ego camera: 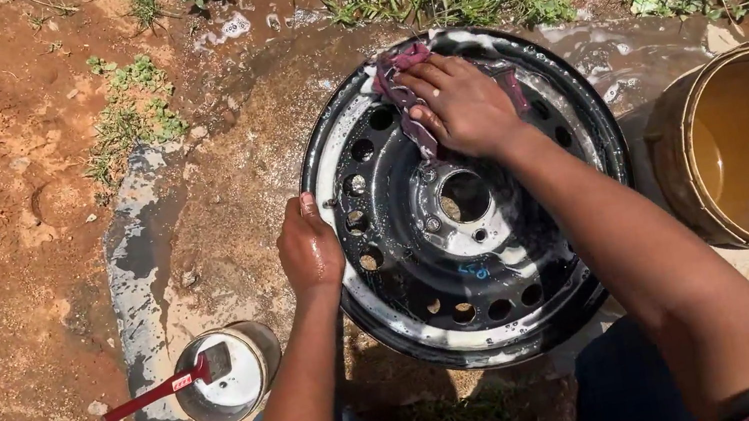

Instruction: The person is cleaning and sanding a car wheel rim outdoors.

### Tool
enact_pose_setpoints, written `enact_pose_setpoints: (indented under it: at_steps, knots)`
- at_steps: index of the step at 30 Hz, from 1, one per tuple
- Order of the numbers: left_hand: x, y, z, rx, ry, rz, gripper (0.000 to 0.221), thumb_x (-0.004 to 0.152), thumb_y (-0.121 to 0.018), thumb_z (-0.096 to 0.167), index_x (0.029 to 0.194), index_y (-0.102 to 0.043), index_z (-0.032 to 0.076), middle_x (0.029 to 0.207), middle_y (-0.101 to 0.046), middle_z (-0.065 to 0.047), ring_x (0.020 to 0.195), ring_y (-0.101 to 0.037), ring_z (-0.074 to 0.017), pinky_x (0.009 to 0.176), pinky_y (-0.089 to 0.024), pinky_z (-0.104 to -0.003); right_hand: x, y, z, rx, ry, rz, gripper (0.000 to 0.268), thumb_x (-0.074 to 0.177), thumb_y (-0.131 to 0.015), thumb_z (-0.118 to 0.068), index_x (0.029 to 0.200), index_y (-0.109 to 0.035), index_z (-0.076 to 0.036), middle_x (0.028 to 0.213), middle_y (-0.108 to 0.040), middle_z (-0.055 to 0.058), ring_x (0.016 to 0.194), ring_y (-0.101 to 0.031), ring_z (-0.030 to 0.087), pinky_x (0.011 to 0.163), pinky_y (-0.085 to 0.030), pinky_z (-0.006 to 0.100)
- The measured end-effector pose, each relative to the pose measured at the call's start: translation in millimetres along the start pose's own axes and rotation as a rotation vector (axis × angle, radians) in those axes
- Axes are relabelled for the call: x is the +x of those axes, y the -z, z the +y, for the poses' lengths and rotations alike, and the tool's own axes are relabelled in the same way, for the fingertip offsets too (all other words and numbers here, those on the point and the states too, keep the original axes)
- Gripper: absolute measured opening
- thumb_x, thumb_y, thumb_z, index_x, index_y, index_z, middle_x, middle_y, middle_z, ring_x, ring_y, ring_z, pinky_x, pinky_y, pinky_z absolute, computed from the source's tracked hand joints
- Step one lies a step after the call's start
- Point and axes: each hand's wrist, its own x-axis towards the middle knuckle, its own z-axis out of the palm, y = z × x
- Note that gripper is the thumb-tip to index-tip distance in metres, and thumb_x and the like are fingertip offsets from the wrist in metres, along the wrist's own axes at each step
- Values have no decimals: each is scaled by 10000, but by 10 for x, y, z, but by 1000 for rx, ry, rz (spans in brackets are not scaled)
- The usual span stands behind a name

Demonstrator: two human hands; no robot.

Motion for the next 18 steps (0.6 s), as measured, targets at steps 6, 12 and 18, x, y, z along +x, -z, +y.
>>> enact_pose_setpoints:
  at_steps: [6, 12, 18]
  knots:
    - [123, -161, -269, 37, -83, 74, 436, 1078, -388, 378, 1281, -618, 68, 1090, -717, -261, 1007, -689, -458, 881, -512, -526, 310, 81, -556, 58, 241, -88, 477, 1028, -480, -459, 1335, -634, -129, 1385, -607, 106, 1365, -489, 332, 1179, -359, 473]
    - [-41, -10, -3, 42, 18, 2, 576, 1080, -304, 493, 1351, -608, 85, 1151, -713, -268, 1104, -672, -448, 974, -496, -527, -642, 184, 295, 54, -330, -14, 685, 1031, -453, -503, 1491, -449, 5, 1484, -496, 205, 1343, -455, 386, 1116, -367, 471]
    - [-39, -49, -72, 16, -11, -22, 673, 1057, -237, 546, 1366, -586, 59, 1245, -681, -255, 1186, -645, -429, 1050, -457, -511, -1403, 6, 40, 12, -900, 20, 780, 1019, -446, -517, 1489, -386, 102, 1493, -413, 323, 1354, -397, 494, 1089, -375, 538]
